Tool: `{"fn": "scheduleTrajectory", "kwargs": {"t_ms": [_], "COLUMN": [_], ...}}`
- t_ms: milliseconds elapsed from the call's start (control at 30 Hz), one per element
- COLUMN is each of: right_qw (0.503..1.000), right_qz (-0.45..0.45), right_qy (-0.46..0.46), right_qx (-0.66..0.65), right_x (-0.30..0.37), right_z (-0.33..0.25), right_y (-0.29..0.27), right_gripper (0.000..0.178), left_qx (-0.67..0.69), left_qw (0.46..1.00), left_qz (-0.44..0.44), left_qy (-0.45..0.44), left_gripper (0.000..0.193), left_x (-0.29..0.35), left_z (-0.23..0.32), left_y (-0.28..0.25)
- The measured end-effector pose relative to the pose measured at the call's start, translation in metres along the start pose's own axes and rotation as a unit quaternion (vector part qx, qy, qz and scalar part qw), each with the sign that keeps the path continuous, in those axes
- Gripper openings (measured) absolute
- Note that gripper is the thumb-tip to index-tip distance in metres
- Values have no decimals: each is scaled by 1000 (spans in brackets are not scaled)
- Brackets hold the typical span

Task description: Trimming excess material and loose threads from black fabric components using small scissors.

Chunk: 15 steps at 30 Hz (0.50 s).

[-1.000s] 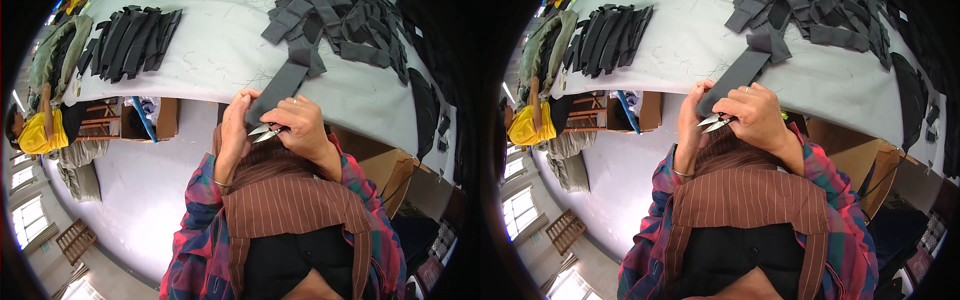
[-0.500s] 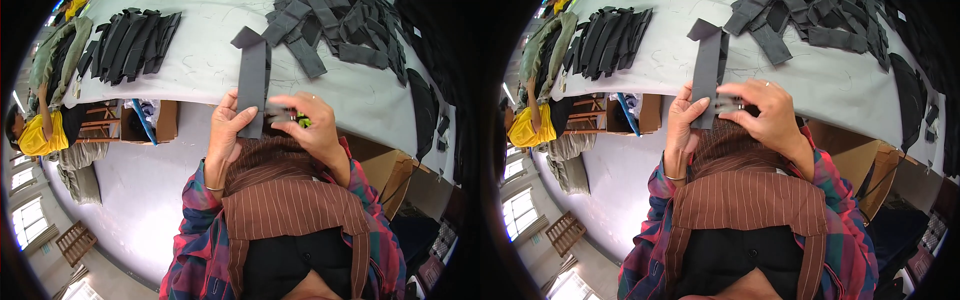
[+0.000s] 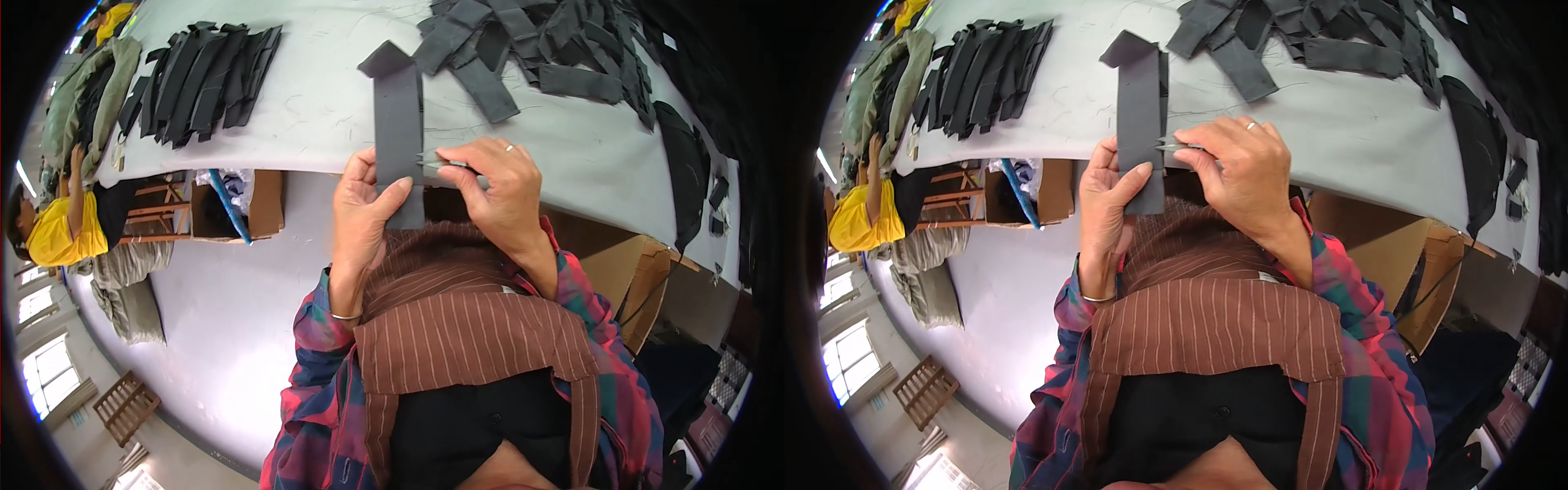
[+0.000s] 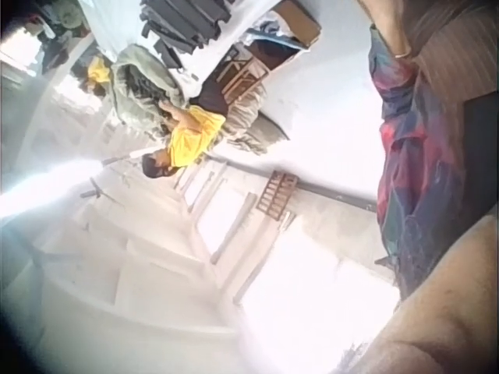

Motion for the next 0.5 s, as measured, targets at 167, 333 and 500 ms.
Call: {"fn": "scheduleTrajectory", "kwargs": {"t_ms": [167, 333, 500], "right_qw": [1000, 999, 999], "right_qz": [-15, -13, 26], "right_qy": [-10, -15, 26], "right_qx": [22, 43, -17], "right_x": [0, 0, -17], "right_z": [-5, 2, 21], "right_y": [3, 5, 13], "right_gripper": [14, 13, 11], "left_qx": [-4, 32, -15], "left_qw": [1000, 998, 999], "left_qz": [4, 7, -11], "left_qy": [-7, -55, -33], "left_gripper": [34, 29, 29], "left_x": [2, 5, 13], "left_z": [-1, -4, -9], "left_y": [-1, 0, 0]}}
Point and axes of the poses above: each hand's wrist, its own x-axis away from the middle knuckle, its own y-axis out of the palm, z = x × y, the point moved 8 cm from there along -x, towards the middle knuckle, and after that the axes turned 3 degrees about x, right-handed, at the moved point
